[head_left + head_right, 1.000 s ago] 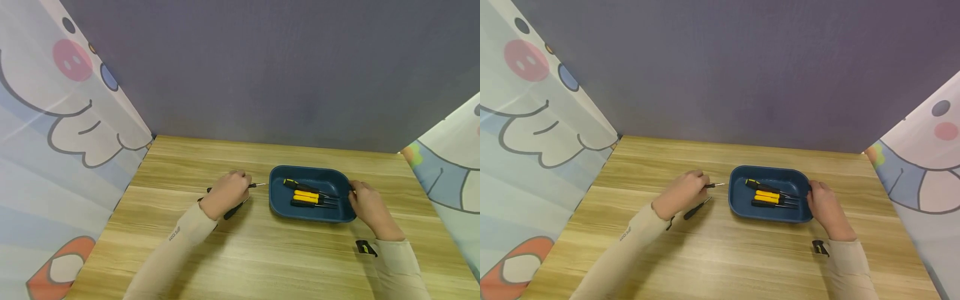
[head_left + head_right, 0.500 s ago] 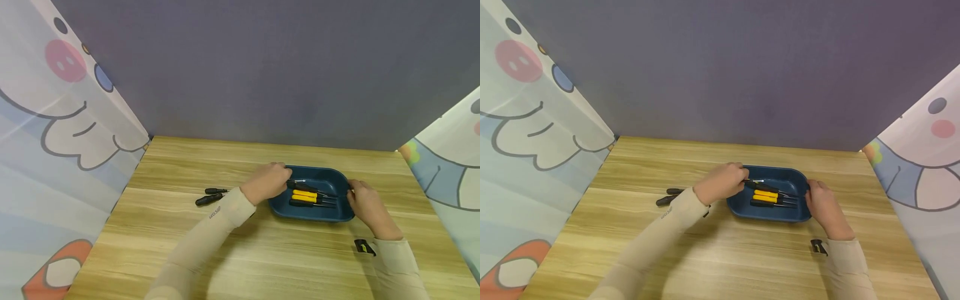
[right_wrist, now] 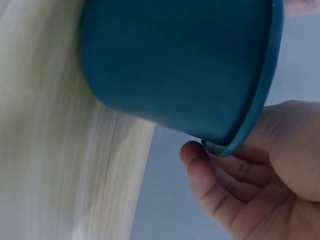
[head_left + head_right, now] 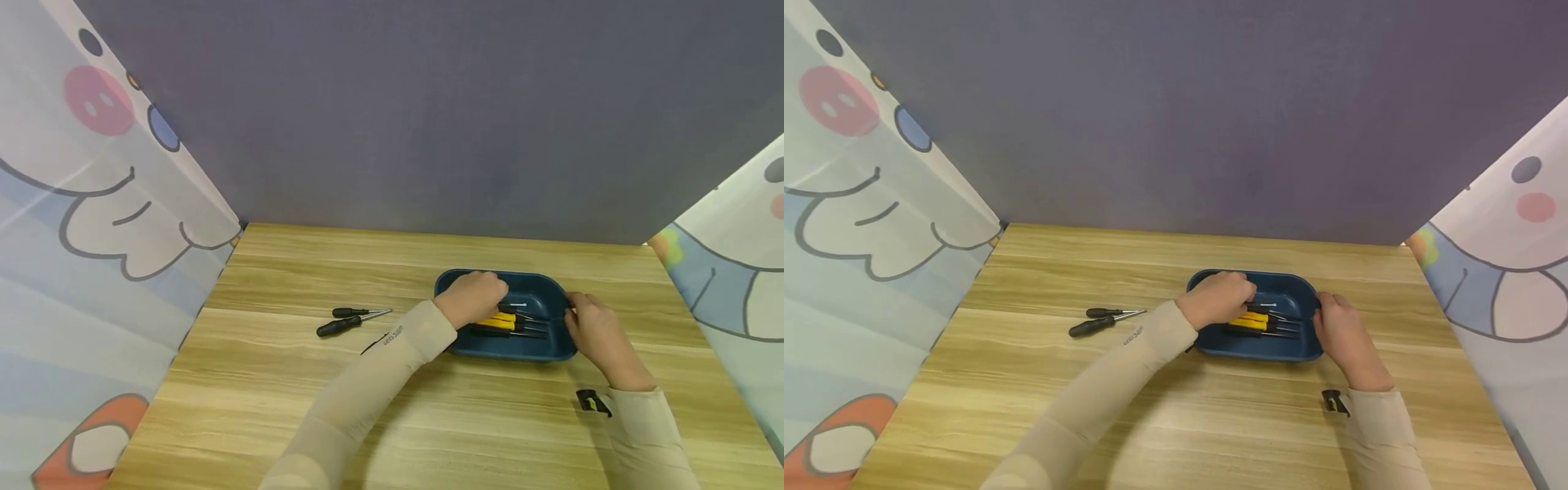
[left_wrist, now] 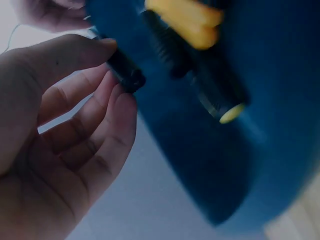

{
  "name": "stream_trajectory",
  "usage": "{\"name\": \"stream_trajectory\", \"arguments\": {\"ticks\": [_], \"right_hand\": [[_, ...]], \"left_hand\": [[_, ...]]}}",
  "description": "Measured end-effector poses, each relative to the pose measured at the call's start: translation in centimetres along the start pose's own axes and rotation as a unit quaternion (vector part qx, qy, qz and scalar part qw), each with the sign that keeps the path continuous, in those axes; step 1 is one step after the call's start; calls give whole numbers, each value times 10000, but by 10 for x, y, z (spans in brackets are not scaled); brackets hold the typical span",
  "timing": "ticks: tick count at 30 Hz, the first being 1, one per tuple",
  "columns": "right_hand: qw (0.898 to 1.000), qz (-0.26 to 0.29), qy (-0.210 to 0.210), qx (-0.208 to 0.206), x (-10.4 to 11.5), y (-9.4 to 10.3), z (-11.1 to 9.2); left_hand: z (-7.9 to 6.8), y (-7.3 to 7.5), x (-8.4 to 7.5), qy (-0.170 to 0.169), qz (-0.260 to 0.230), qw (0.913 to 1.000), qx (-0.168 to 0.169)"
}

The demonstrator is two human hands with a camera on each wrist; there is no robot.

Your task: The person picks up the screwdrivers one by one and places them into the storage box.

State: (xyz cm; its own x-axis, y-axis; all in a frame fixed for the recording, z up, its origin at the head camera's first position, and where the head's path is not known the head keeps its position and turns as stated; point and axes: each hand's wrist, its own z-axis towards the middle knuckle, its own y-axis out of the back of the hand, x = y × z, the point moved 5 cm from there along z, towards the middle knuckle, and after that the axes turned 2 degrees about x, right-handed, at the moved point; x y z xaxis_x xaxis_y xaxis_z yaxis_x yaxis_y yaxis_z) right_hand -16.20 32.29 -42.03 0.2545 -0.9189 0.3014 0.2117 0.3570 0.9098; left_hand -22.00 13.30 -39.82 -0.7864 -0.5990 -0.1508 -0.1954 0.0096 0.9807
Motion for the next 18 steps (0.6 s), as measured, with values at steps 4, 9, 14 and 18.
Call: {"name": "stream_trajectory", "arguments": {"ticks": [4, 9, 14, 18], "right_hand": [[10000, 49, -11, 23, 0, 0, 0], [9999, 84, -66, 71, 1, 1, 1], [9999, 94, -53, 71, 1, 1, 1], [9999, 99, -40, 37, 1, 1, 1]], "left_hand": [[4, -11, 1, 104, 119, 9997, 169], [7, -25, 4, 212, 23, 9991, 356], [7, -29, 6, 237, 0, 9989, 410], [6, -31, 6, 214, 13, 9990, 395]]}}
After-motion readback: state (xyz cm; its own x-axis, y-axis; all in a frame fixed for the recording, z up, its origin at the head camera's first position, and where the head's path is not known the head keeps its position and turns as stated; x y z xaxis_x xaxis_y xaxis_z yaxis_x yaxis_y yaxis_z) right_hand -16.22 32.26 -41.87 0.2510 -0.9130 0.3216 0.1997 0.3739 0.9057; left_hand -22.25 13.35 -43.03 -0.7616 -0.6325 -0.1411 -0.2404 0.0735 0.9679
